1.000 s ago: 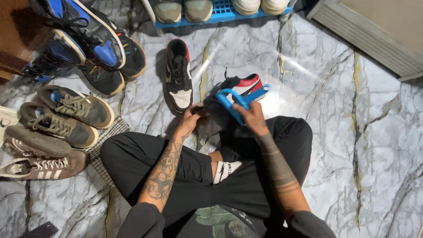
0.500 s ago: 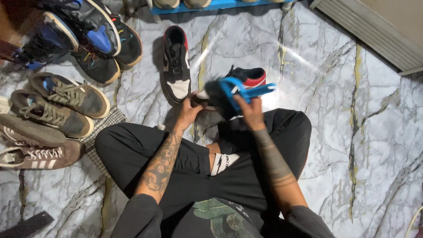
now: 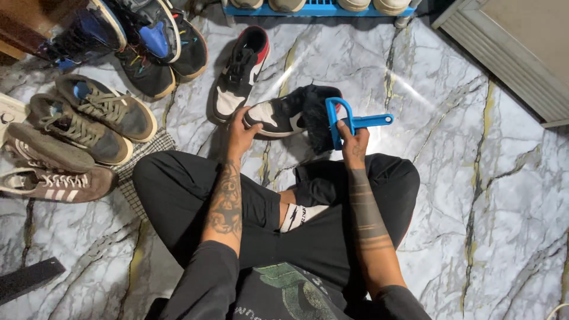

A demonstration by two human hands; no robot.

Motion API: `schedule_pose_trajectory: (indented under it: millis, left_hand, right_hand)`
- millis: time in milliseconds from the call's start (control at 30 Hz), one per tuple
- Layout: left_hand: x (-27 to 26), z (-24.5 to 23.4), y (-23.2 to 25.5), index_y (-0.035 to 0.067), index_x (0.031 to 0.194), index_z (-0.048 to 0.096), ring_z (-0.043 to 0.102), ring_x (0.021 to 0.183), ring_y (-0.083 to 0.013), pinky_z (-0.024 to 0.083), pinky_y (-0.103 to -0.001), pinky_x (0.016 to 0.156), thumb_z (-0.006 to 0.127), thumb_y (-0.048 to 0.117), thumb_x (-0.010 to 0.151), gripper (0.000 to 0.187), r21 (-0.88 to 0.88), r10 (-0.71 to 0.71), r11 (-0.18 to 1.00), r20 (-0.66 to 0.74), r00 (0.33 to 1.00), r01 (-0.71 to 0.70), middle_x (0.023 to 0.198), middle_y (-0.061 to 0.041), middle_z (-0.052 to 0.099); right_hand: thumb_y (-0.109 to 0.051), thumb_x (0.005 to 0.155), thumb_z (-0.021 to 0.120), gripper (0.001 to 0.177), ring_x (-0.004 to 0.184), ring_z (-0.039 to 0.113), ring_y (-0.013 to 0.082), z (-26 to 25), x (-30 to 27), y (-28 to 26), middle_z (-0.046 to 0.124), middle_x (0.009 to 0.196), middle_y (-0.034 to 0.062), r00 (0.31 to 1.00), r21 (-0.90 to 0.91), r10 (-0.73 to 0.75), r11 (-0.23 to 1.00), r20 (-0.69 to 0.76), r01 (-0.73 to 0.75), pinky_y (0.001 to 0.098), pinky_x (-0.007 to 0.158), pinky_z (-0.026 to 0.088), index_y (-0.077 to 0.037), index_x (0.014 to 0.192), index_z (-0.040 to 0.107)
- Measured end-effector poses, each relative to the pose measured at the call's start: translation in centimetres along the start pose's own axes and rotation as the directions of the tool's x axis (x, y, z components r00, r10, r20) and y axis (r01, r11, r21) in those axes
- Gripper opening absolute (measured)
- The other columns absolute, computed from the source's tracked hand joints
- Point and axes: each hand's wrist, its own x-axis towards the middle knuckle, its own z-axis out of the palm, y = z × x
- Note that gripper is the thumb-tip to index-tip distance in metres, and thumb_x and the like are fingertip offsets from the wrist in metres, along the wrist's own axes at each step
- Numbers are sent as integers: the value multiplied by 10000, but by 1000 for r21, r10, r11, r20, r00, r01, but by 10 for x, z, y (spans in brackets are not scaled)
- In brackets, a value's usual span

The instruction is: The person sits on the floor and uses a blue brush to scrub the exterior of a black, white, and red sneaker. They hold the shoe with one hand and brush the toe, sides, and heel areas repeatedly.

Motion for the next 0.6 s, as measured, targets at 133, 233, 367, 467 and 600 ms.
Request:
schedule_pose_trajectory:
  millis: [133, 233, 367, 467, 600]
  left_hand:
    - [0, -12, 3, 40, 1341, 598, 552, 1257, -434, 434, -497, 1075, 868, 144, 726, 680, 61, 7, 998, -56, 998, -3, 1296, -246, 582]
    - [-3, -17, 15, -14, 1339, 571, 514, 1293, -470, 392, -499, 1115, 822, 77, 755, 643, 22, -30, 999, -147, 989, 34, 1303, -312, 562]
    - [-16, -12, 21, 81, 1365, 505, 505, 1326, -407, 371, -469, 1136, 867, 193, 709, 757, 45, -185, 980, -131, 974, 192, 1355, -258, 532]
    - [-29, -7, 35, 156, 1328, 422, 537, 1307, -349, 388, -442, 1122, 865, 434, 722, 799, 53, -373, 925, -54, 926, 376, 1375, -210, 540]
    - [-38, 9, 98, -1, 1474, 319, 410, 1404, -450, 347, -492, 1164, 903, 329, 749, 987, -178, -475, 853, 124, 871, 490, 1476, -334, 399]
  right_hand:
    - [-305, 890, 833, 253, 628, 645, 128, -10, 14, 13, 642, 694, 6, 998, 23, -27, 999, -60, 28, 283, 611, 545, -132, 803, 669]
    - [-288, 859, 834, 234, 601, 586, 146, -15, 14, -3, 618, 695, 27, 975, 148, 61, 989, -214, -30, 304, 549, 501, -149, 814, 651]
    - [-288, 868, 815, 239, 573, 604, 170, -8, -8, -56, 634, 695, 51, 942, 296, 163, 953, -293, -73, 297, 544, 496, -131, 838, 637]
    - [-301, 853, 835, 261, 581, 618, 162, -2, -6, -53, 635, 701, 49, 947, 328, 192, 939, -257, -101, 296, 529, 502, -131, 852, 637]
    - [-330, 808, 859, 262, 625, 620, 149, 10, -31, -82, 642, 698, 23, 993, 210, 116, 972, -23, -109, 297, 579, 484, -151, 823, 668]
